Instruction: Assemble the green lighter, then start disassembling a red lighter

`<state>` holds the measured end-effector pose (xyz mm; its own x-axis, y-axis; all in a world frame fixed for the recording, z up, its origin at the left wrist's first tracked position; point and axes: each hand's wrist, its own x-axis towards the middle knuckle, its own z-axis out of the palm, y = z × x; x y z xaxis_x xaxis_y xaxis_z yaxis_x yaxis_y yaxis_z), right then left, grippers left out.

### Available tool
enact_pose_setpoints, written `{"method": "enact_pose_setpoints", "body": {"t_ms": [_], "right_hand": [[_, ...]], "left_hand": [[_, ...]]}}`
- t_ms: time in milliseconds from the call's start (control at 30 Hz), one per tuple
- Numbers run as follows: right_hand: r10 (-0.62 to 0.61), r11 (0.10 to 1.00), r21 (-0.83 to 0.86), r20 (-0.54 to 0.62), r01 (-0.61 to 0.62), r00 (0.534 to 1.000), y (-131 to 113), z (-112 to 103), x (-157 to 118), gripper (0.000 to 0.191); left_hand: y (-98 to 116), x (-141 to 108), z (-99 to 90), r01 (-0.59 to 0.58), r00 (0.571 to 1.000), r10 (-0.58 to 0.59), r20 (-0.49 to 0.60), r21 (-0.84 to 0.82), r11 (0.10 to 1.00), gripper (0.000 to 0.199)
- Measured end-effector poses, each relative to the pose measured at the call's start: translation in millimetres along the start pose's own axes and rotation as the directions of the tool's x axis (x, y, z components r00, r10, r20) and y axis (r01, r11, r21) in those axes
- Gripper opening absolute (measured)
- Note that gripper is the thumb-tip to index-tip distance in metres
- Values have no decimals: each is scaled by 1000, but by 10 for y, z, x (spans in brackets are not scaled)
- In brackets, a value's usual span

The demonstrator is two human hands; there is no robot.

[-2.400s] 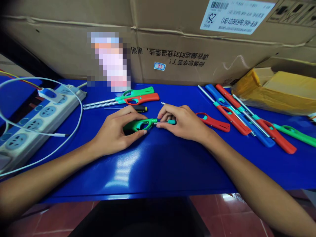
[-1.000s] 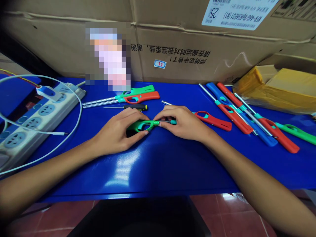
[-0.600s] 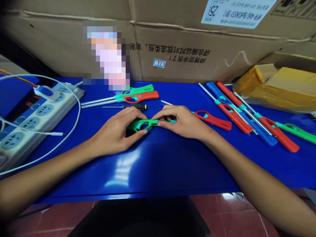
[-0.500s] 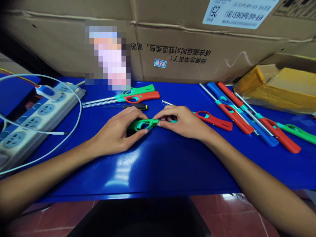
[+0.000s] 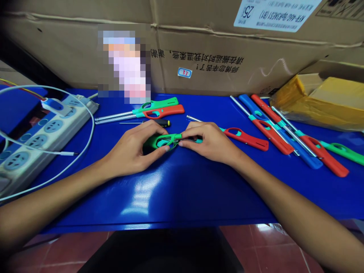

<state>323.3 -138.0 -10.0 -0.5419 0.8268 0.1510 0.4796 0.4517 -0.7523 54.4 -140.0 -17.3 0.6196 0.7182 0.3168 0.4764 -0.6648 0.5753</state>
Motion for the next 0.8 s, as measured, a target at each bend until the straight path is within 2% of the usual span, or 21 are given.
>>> {"method": "enact_pose_setpoints", "body": {"t_ms": [267, 433, 667, 800], "right_hand": [[-21, 1000, 17, 2, 21, 1000, 33, 13, -2, 16], [-71, 997, -35, 2, 71, 997, 48, 24, -14, 13], [-170, 966, -201, -7, 165, 985, 82, 40, -28, 13], [-179, 969, -179, -50, 168, 983, 92, 67, -24, 13]], "left_hand": [[22, -6, 2, 24, 1000, -24, -10, 6, 1000, 25], [16, -18, 7, 21, 1000, -21, 0, 9, 1000, 25], [4, -6, 2, 6, 1000, -6, 1, -15, 1000, 25], [0, -3, -4, 13, 1000, -13, 4, 3, 1000, 27]]}}
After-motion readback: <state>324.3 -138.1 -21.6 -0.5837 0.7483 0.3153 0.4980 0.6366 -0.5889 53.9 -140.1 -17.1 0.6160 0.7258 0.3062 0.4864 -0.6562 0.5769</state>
